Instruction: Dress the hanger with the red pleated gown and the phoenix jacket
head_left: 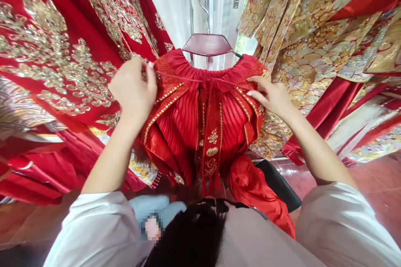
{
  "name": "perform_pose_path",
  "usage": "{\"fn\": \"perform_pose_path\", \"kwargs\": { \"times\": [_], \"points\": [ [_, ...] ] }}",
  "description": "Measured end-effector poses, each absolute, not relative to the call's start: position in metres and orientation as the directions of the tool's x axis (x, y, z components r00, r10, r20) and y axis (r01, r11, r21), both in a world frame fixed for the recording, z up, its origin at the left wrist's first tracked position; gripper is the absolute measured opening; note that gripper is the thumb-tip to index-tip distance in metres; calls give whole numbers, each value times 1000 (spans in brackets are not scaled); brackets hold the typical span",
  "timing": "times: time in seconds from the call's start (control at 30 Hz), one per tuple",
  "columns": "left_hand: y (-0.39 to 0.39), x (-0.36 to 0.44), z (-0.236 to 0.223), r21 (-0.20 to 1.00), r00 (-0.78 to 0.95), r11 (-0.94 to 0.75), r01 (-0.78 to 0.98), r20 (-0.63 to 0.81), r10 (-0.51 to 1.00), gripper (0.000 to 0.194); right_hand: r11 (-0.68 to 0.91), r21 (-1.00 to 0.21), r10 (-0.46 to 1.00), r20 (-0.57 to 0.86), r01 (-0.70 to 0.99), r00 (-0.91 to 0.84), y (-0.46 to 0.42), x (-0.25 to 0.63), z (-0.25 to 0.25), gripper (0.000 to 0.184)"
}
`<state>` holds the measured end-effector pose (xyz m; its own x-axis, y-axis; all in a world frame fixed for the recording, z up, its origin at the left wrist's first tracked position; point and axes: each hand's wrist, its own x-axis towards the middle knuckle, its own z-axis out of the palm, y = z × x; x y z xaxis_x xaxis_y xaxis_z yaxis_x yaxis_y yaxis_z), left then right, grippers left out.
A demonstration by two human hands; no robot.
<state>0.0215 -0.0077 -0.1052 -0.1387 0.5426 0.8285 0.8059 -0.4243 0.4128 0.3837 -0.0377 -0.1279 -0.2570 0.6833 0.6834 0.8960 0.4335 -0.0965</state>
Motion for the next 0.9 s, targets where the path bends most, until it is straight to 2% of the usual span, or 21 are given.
{"fn": "perform_pose_path", "kwargs": {
  "times": [0.13,0.2,0.27,0.37,0.47,0.57,0.63,0.8,0.9],
  "points": [
    [-7,44,-119,285,10,-476,832,850,527,41,411,98,672,639,906,-374,-45,371,-125,35],
    [-6,54,-129,212,155,-556,804,828,540,51,385,149,681,621,911,-389,-49,362,-121,34],
    [-5,67,-141,199,270,-634,747,781,563,55,337,181,688,623,924,-373,-52,348,-117,31],
    [-4,91,-152,236,310,-656,717,735,603,35,311,174,681,645,934,-347,-47,322,-115,26],
    [-3,112,-154,202,311,-599,775,703,640,8,376,150,659,650,914,-378,-30,300,-119,21],
    [-2,119,-150,188,318,-570,800,672,668,9,389,155,692,602,908,-399,-12,290,-120,11],
    [-1,117,-147,238,322,-587,774,650,688,9,397,107,737,555,912,-386,-6,290,-117,10],
    [-3,110,-137,424,361,-675,604,609,706,9,470,-183,823,445,863,-354,-6,297,-106,11],
    [-11,111,-128,489,328,-683,543,625,708,3,464,-293,840,445,836,-310,-12,296,-104,13]
  ]
}}
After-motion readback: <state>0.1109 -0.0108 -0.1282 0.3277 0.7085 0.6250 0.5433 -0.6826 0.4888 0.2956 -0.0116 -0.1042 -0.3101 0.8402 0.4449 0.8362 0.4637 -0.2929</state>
